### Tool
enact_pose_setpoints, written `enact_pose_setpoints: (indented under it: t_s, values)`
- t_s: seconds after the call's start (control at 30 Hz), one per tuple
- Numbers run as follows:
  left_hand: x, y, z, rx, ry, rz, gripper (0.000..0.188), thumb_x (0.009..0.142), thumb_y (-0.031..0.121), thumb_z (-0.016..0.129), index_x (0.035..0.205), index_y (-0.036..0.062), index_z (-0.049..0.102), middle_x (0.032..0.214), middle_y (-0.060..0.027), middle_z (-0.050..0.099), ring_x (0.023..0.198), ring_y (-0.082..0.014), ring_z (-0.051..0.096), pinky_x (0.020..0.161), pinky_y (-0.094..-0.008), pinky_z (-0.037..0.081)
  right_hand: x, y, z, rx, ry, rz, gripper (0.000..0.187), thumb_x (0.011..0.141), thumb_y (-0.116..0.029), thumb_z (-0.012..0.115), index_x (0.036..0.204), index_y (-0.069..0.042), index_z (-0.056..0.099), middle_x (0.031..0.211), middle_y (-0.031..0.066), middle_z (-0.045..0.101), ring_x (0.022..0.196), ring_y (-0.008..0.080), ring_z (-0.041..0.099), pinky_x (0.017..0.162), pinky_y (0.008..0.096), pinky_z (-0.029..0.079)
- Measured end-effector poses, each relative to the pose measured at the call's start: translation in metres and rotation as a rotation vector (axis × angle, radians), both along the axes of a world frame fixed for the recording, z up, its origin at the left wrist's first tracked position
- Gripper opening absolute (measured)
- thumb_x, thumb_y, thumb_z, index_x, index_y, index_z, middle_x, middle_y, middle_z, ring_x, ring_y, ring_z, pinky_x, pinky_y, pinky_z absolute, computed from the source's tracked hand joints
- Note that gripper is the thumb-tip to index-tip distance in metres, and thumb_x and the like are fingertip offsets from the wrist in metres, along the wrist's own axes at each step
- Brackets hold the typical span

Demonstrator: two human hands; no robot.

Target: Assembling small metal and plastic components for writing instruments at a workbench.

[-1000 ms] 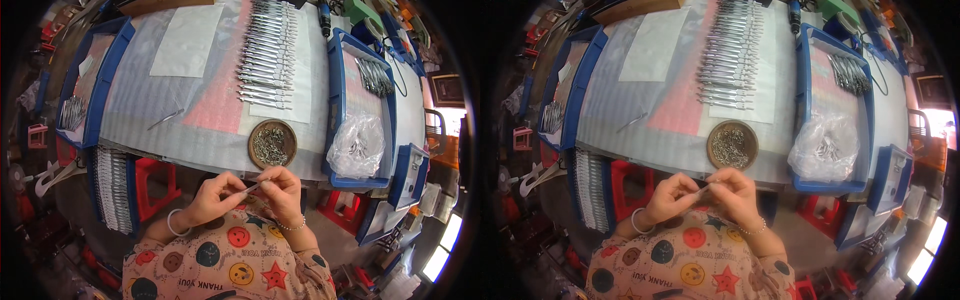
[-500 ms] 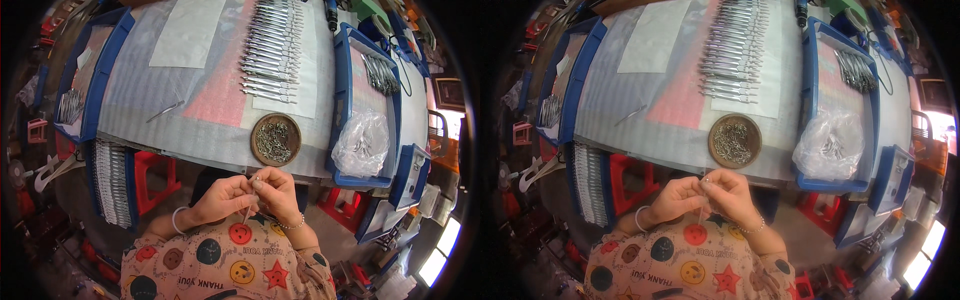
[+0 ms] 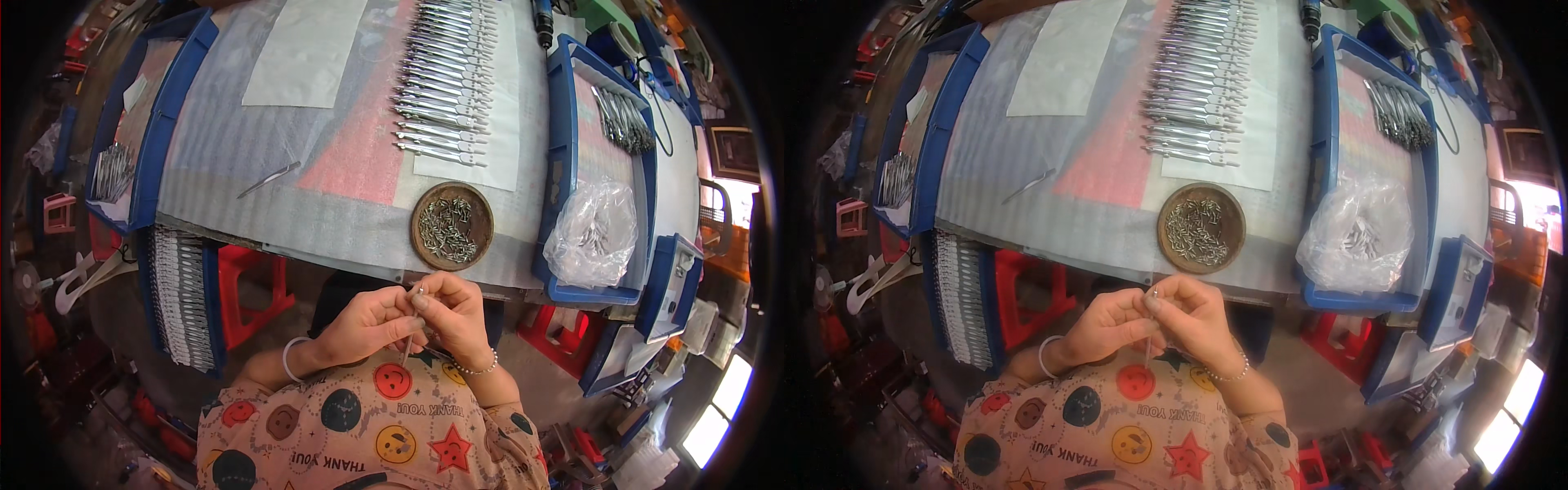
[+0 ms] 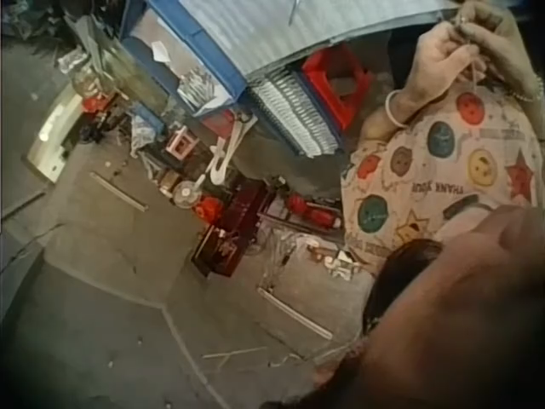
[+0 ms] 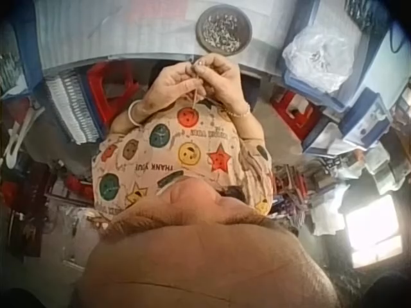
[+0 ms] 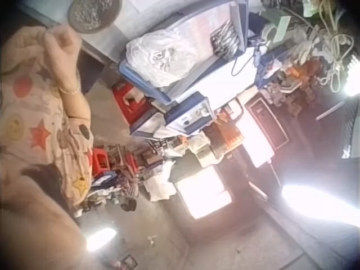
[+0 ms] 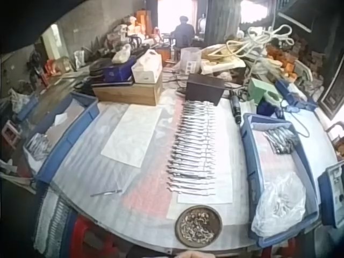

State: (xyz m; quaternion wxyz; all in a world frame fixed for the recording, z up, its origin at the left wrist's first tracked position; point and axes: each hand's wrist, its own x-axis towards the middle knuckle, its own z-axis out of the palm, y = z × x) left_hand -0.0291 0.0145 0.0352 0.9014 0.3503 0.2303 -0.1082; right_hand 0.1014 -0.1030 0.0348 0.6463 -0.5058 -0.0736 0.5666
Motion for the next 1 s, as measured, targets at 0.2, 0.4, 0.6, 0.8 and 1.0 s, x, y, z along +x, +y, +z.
enact_pose_setpoints:
  t_s: [0.2,0.4,0.6,0.8,1.0]
  values:
    - [-0.002,-0.002,-0.001,-0.015,-0.018,0.002,0.017,0.096,0.017,0.051,0.104,0.0025,0.049,0.091,-0.0058,0.064,0.082,-0.0094,0.062,0.071,-0.0214,0.051,-0.001,0.001,0.005,-0.009,-0.02,0.019,0.008,0.089,-0.004,0.059,0.091,0.003,0.056,0.075,0.0053,0.059,0.051,0.0086,0.054,0.043,0.0205,0.042]
    - [-0.002,-0.004,-0.005,-0.049,-0.065,0.016,0.019,0.096,0.015,0.05,0.109,0.0016,0.048,0.093,-0.0061,0.063,0.085,-0.01,0.061,0.073,-0.0225,0.051,0.0,0.001,0.008,-0.012,-0.068,0.034,0.009,0.09,-0.004,0.058,0.091,0.004,0.055,0.074,0.0065,0.059,0.049,0.0093,0.054,0.041,0.0213,0.042]
    - [0.002,-0.003,-0.003,-0.033,-0.058,0.013,0.02,0.096,0.015,0.05,0.111,0.001,0.048,0.093,-0.0063,0.063,0.084,-0.0108,0.062,0.074,-0.0231,0.052,0.002,0.001,0.008,-0.013,0.0,0.022,0.008,0.089,-0.004,0.059,0.091,0.004,0.055,0.076,0.0059,0.06,0.051,0.0085,0.054,0.043,0.0208,0.042]
    - [0.012,0.002,0.003,-0.032,-0.015,-0.008,0.02,0.096,0.015,0.05,0.109,0.0012,0.049,0.091,-0.006,0.063,0.083,-0.0111,0.062,0.071,-0.0218,0.051,0.008,0.001,0.004,-0.011,0.105,-0.011,0.007,0.088,-0.004,0.06,0.091,0.002,0.057,0.08,0.0034,0.061,0.064,0.0063,0.056,0.052,0.0188,0.044]
    - [0.021,-0.001,0.001,0.016,0.101,-0.008,0.014,0.095,0.015,0.051,0.102,0.0024,0.051,0.084,-0.0064,0.064,0.075,-0.0116,0.063,0.062,-0.0209,0.049,0.02,-0.008,0.007,-0.006,-0.183,-0.084,0.008,0.087,-0.005,0.06,0.094,0.0,0.058,0.085,0.0012,0.061,0.076,0.0052,0.055,0.065,0.0192,0.045]
